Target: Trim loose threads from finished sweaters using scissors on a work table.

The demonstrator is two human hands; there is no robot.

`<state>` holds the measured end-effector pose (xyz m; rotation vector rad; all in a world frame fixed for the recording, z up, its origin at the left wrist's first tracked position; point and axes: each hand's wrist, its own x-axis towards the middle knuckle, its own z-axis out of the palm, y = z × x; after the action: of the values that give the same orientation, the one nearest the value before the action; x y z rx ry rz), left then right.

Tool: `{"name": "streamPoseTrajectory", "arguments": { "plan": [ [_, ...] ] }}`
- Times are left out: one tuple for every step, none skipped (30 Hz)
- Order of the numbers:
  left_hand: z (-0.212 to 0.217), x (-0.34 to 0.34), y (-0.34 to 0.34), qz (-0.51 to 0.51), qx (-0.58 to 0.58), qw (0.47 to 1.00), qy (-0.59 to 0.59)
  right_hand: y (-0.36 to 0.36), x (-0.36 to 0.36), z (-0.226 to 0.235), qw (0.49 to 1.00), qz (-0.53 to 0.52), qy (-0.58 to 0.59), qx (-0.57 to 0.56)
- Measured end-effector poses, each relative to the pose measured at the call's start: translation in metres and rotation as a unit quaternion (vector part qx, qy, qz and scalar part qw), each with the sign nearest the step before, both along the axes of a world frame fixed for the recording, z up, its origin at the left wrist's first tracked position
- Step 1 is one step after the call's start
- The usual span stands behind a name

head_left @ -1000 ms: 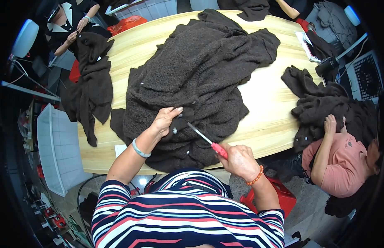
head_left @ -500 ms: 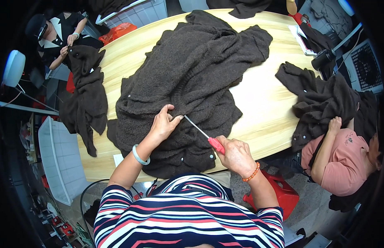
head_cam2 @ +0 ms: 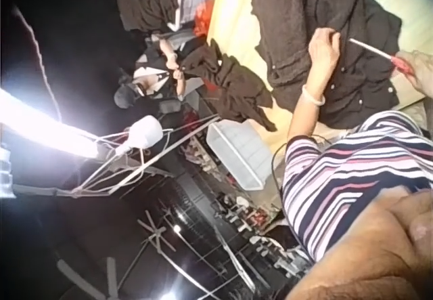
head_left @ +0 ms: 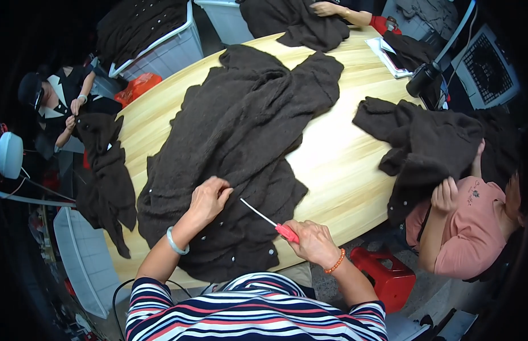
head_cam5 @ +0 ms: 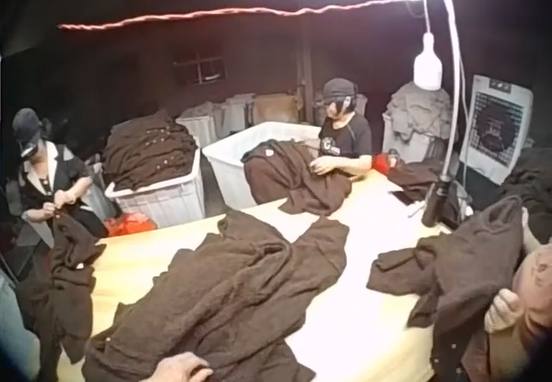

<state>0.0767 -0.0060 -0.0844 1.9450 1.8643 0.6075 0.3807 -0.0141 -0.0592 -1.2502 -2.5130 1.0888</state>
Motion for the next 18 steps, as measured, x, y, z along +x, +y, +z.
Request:
{"name": "streamPoseTrajectory", "arguments": {
  "plan": [
    [0.006,0.011,0.018,-0.016,0.071,0.996,0.048,0.005,0.005,-0.001,1.0,-0.001,0.002,0.004],
    [0.005,0.02,0.039,-0.029,0.1,0.992,0.069,0.009,0.011,-0.002,1.0,-0.024,-0.006,-0.002],
    [0.003,0.028,0.064,-0.063,0.141,0.984,0.088,0.013,0.016,-0.002,0.999,-0.047,-0.013,-0.008],
    [-0.004,0.034,0.09,-0.088,0.17,0.973,0.129,0.017,0.021,-0.003,0.998,-0.057,-0.007,-0.015],
    [-0.015,0.041,0.114,-0.104,0.168,0.964,0.175,0.021,0.027,-0.003,0.998,-0.057,-0.006,-0.011],
    [-0.038,0.041,0.141,-0.12,0.208,0.933,0.269,0.024,0.032,-0.003,0.997,-0.071,-0.013,-0.018],
    [-0.047,0.045,0.164,-0.136,0.207,0.91,0.332,0.027,0.039,-0.005,0.996,-0.087,-0.02,-0.027],
    [-0.058,0.045,0.184,-0.143,0.205,0.893,0.375,0.028,0.047,-0.01,0.995,-0.096,-0.018,-0.029],
    [-0.068,0.044,0.202,-0.151,0.202,0.874,0.416,0.03,0.054,-0.012,0.995,-0.096,-0.016,-0.028],
    [-0.073,0.043,0.217,-0.153,0.145,0.888,0.408,0.03,0.062,-0.013,0.993,-0.112,-0.022,-0.033],
    [-0.077,0.038,0.23,-0.154,0.087,0.899,0.4,0.032,0.068,-0.013,0.991,-0.127,-0.028,-0.039],
    [-0.077,0.034,0.241,-0.141,0.052,0.92,0.362,0.034,0.073,-0.014,0.989,-0.137,-0.038,-0.042],
    [-0.072,0.032,0.246,-0.101,0.047,0.953,0.282,0.033,0.078,-0.017,0.987,-0.151,-0.037,-0.032],
    [-0.077,0.025,0.256,-0.054,0.074,0.979,0.181,0.034,0.083,-0.023,0.987,-0.157,-0.034,-0.023],
    [-0.081,0.012,0.263,0.0,0.1,0.992,0.08,0.035,0.085,-0.027,0.987,-0.157,-0.03,-0.014],
    [-0.074,-0.002,0.271,0.053,0.075,0.993,-0.068,0.039,0.083,-0.024,0.987,-0.157,-0.033,-0.018],
    [-0.067,-0.017,0.275,0.108,0.051,0.97,-0.214,0.043,0.081,-0.023,0.988,-0.149,-0.034,-0.024],
    [-0.043,-0.018,0.275,0.145,0.027,0.92,-0.363,0.046,0.081,-0.022,0.988,-0.152,-0.026,-0.017]
  ]
}}
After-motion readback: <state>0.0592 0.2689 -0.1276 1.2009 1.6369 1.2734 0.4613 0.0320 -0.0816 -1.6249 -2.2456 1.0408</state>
